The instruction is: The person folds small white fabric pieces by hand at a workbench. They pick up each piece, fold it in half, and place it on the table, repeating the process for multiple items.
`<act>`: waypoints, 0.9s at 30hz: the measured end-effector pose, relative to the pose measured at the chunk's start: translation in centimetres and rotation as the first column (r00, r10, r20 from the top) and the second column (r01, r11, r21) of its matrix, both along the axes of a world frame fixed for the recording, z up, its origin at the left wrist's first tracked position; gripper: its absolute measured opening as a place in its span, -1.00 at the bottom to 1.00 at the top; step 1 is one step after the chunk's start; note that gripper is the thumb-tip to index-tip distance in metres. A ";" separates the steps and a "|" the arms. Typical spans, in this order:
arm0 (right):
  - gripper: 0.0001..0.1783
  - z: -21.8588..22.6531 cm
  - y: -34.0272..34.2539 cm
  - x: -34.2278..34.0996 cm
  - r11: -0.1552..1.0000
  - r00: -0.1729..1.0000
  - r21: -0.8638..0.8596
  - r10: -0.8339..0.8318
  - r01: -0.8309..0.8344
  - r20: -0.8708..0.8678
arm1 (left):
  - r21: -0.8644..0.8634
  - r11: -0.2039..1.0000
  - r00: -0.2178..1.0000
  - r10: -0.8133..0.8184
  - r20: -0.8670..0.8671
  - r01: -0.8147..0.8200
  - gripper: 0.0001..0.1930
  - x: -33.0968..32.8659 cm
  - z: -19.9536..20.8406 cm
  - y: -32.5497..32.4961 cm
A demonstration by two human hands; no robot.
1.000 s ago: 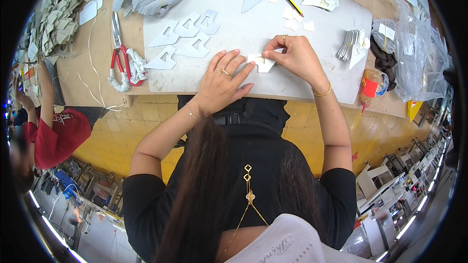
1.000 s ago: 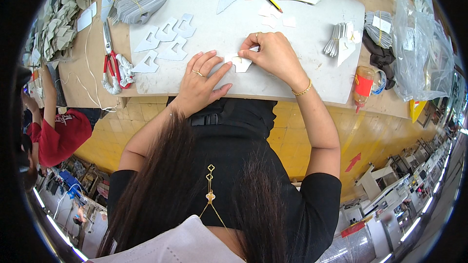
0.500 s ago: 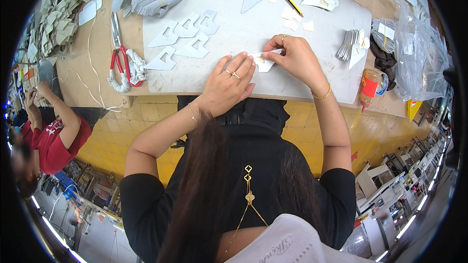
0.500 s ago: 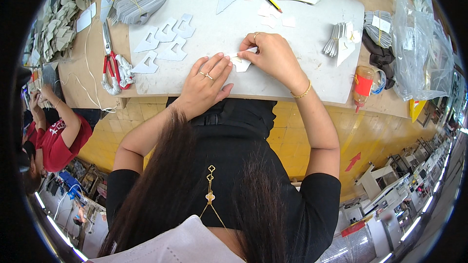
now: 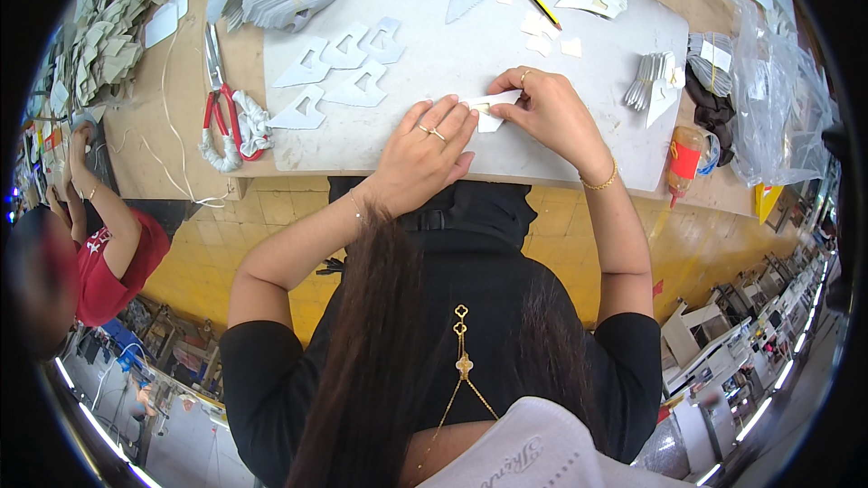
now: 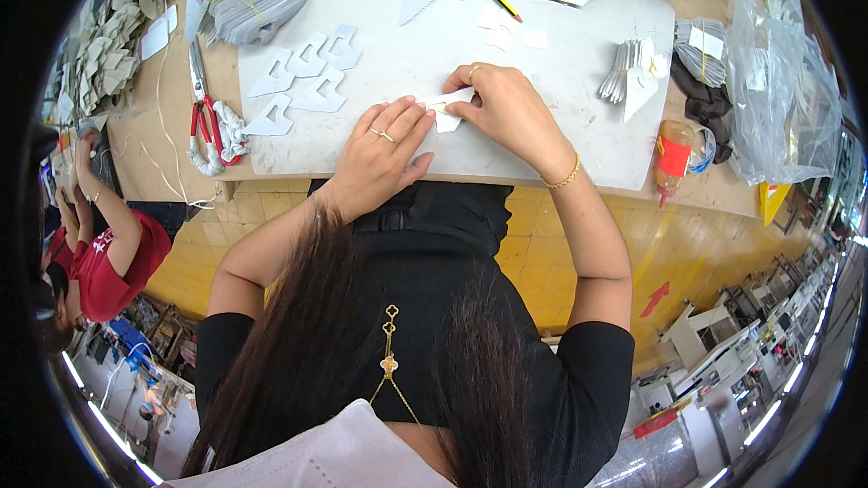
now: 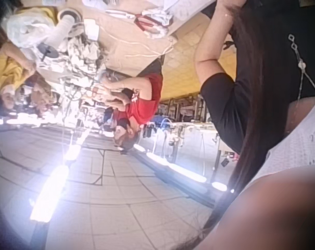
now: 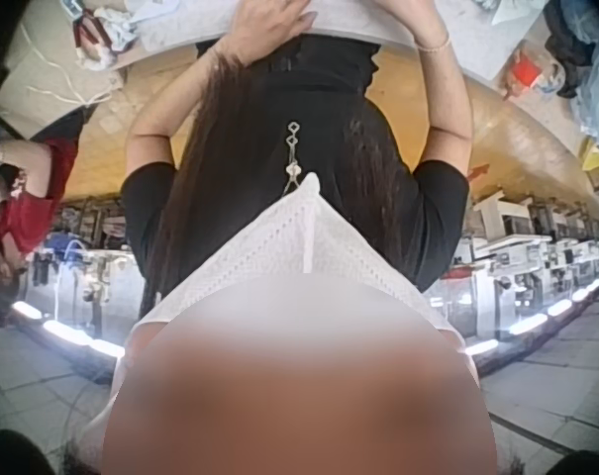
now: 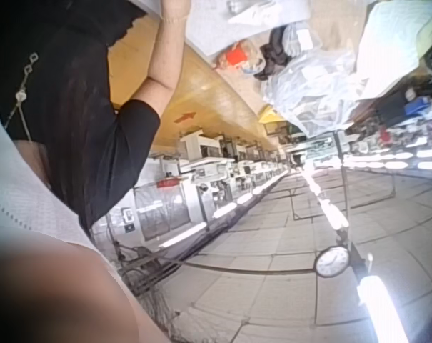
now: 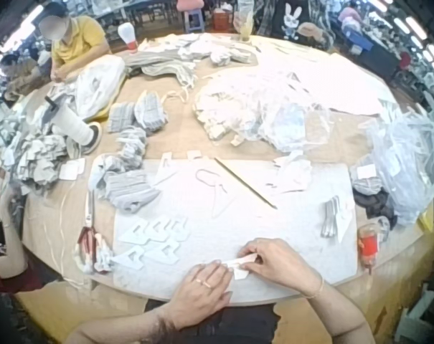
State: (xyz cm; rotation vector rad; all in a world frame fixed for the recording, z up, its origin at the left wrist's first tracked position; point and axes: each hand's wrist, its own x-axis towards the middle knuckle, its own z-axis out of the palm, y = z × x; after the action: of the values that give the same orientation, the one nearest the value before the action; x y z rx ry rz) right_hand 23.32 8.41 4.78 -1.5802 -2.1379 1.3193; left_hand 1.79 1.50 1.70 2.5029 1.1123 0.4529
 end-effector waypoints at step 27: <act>-0.77 -0.4 -0.3 -0.2 0.999 0.999 0.032 -0.021 0.020 0.046 | 0.158 0.987 0.975 0.016 -0.221 0.020 -0.45 1.0 -0.2 -0.8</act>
State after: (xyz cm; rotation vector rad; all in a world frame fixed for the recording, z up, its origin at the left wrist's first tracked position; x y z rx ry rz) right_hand 23.13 8.12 4.39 -1.6310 -2.1521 1.2481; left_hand 2.77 0.66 1.54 2.7485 1.1971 0.2750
